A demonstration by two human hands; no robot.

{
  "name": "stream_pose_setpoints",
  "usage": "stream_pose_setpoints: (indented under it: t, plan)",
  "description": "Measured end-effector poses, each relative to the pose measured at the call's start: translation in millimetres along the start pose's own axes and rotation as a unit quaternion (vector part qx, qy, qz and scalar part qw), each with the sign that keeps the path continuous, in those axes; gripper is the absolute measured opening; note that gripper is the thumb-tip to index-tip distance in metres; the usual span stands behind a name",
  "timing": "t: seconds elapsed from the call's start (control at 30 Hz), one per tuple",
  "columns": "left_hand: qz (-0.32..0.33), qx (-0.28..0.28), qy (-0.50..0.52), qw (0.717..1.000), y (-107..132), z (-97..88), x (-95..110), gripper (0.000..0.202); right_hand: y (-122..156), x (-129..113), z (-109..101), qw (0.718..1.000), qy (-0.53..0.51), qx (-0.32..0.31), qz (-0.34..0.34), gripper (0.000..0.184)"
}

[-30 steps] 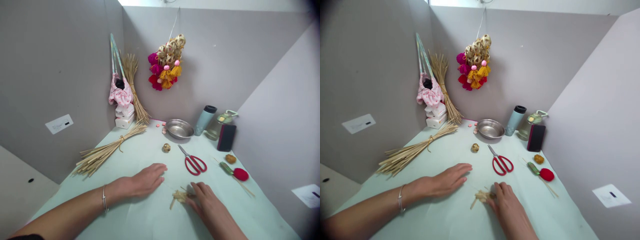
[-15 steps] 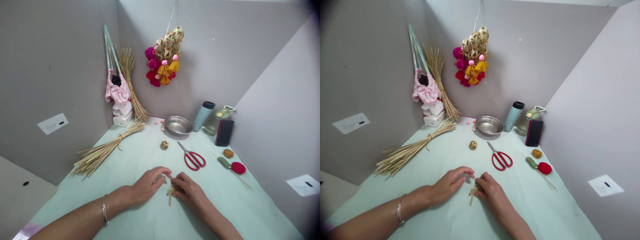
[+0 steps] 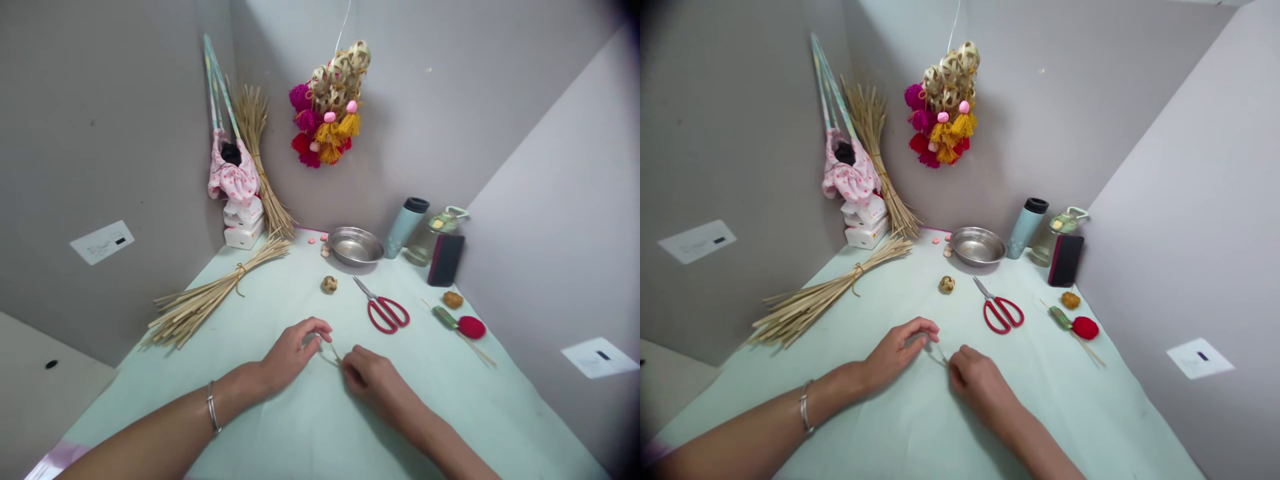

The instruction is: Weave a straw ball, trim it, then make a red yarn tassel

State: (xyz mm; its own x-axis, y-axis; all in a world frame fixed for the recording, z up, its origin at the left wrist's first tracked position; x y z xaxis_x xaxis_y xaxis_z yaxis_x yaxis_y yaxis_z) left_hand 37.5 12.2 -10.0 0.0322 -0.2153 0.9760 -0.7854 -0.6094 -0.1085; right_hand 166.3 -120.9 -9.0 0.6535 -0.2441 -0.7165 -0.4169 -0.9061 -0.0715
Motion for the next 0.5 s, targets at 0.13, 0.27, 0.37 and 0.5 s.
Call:
stream_pose_setpoints:
  t: [0.13, 0.27, 0.37, 0.5]
  plan:
    - [-0.001, 0.0, 0.017, 1.0, -1.0, -0.9, 0.2, 0.023, -3.0, 25.3, -19.9, 0.983, -0.129, 0.012, 0.128, 0.023]
    - [-0.004, -0.004, 0.02, 1.0, -1.7, -0.4, 0.3, 0.023, 19.9, 34.6, -45.1, 0.947, -0.229, 0.072, 0.214, 0.035]
    - [0.009, -0.017, -0.001, 1.0, -1.1, 0.5, 2.5, 0.023, 48.5, 34.2, -57.9, 0.924, -0.277, 0.098, 0.243, 0.04]
    - [0.064, -0.071, -0.102, 0.99, 3.2, 7.6, 6.9, 0.02, 104.4, 55.4, -71.3, 0.901, -0.281, 0.136, 0.302, 0.048]
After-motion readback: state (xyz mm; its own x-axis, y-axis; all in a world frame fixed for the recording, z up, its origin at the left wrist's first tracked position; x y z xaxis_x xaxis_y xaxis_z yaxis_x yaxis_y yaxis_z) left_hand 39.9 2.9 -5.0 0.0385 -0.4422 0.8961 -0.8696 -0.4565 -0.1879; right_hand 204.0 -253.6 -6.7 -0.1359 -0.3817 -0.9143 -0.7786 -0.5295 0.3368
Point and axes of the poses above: each hand's wrist, its own y-axis away from the middle knuckle, its own z-axis out of the palm, x = y × z, the point moved 4 cm from there along -y, towards the middle knuckle, and after that the axes turned 11 degrees about x, right-handed, at the moved point
